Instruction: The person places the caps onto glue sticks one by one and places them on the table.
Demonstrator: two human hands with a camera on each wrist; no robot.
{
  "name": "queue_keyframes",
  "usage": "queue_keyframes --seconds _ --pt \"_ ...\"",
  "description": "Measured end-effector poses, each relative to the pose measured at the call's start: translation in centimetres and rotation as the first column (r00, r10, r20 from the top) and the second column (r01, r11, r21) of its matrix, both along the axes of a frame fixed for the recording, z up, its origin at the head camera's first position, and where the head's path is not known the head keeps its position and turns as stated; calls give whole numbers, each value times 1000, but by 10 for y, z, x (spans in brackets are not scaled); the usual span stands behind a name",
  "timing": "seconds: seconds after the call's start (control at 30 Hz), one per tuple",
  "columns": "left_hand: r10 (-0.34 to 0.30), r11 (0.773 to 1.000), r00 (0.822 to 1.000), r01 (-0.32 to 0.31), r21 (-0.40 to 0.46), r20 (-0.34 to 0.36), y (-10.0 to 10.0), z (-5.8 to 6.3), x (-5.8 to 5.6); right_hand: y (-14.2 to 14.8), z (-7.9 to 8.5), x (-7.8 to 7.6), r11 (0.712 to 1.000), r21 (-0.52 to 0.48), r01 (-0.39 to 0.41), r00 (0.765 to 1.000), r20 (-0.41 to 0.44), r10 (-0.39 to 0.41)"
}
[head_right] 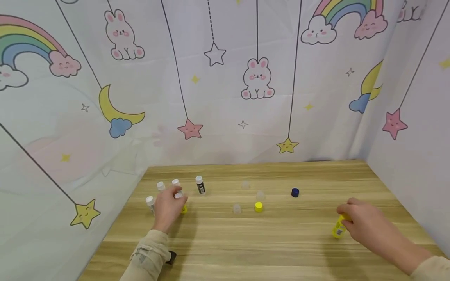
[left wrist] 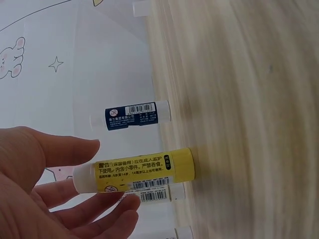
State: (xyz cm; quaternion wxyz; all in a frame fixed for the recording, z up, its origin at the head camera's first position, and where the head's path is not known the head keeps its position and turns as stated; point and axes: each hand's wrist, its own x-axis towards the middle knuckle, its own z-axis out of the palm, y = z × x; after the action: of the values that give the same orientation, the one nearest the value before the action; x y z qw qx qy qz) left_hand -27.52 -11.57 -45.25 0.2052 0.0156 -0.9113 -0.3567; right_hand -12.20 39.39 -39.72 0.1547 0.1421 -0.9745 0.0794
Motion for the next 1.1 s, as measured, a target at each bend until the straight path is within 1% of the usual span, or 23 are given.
queue_keyframes --seconds 0.1,0.27,0.33,0.47,0.57,0.6,0.67,0.77,0.87,0.97,1.0,1.1 --pt "-8 1000 1000 8 22 15 -3 -4 -2 10 0 -3 1000 14 18 1000 15 -18" --pt "-29 998 999 27 52 27 -5 -11 -3 30 0 -8 998 47 47 999 10 -48" --pt "-32 998 999 31 52 30 -7 -13 -2 36 1 -10 997 57 53 999 -1 -53" --pt "-41 998 998 39 48 44 -8 -15 -1 47 3 -15 995 60 77 996 45 -79" --pt "-47 997 997 44 56 62 -8 -16 0 54 4 -18 994 61 91 994 49 -94" --pt "-48 997 997 44 56 66 -8 -16 0 56 4 -19 993 66 95 995 37 -98" --pt "-46 998 996 42 48 81 -8 -17 0 59 2 -18 992 67 108 994 25 -110" --pt "-48 999 994 45 28 96 -9 -19 1 63 -2 -16 988 72 137 990 32 -139" --pt "-51 998 993 49 26 106 -10 -21 1 66 -6 -14 987 67 149 985 74 -154" --pt "-56 998 992 51 41 110 -11 -22 1 67 -9 -13 987 62 147 985 81 -151" --pt "-56 998 992 51 45 112 -11 -22 1 67 -10 -13 988 58 141 986 78 -146" --pt "-56 997 990 48 65 126 -11 -22 1 67 -11 -12 990 49 130 991 32 -131"
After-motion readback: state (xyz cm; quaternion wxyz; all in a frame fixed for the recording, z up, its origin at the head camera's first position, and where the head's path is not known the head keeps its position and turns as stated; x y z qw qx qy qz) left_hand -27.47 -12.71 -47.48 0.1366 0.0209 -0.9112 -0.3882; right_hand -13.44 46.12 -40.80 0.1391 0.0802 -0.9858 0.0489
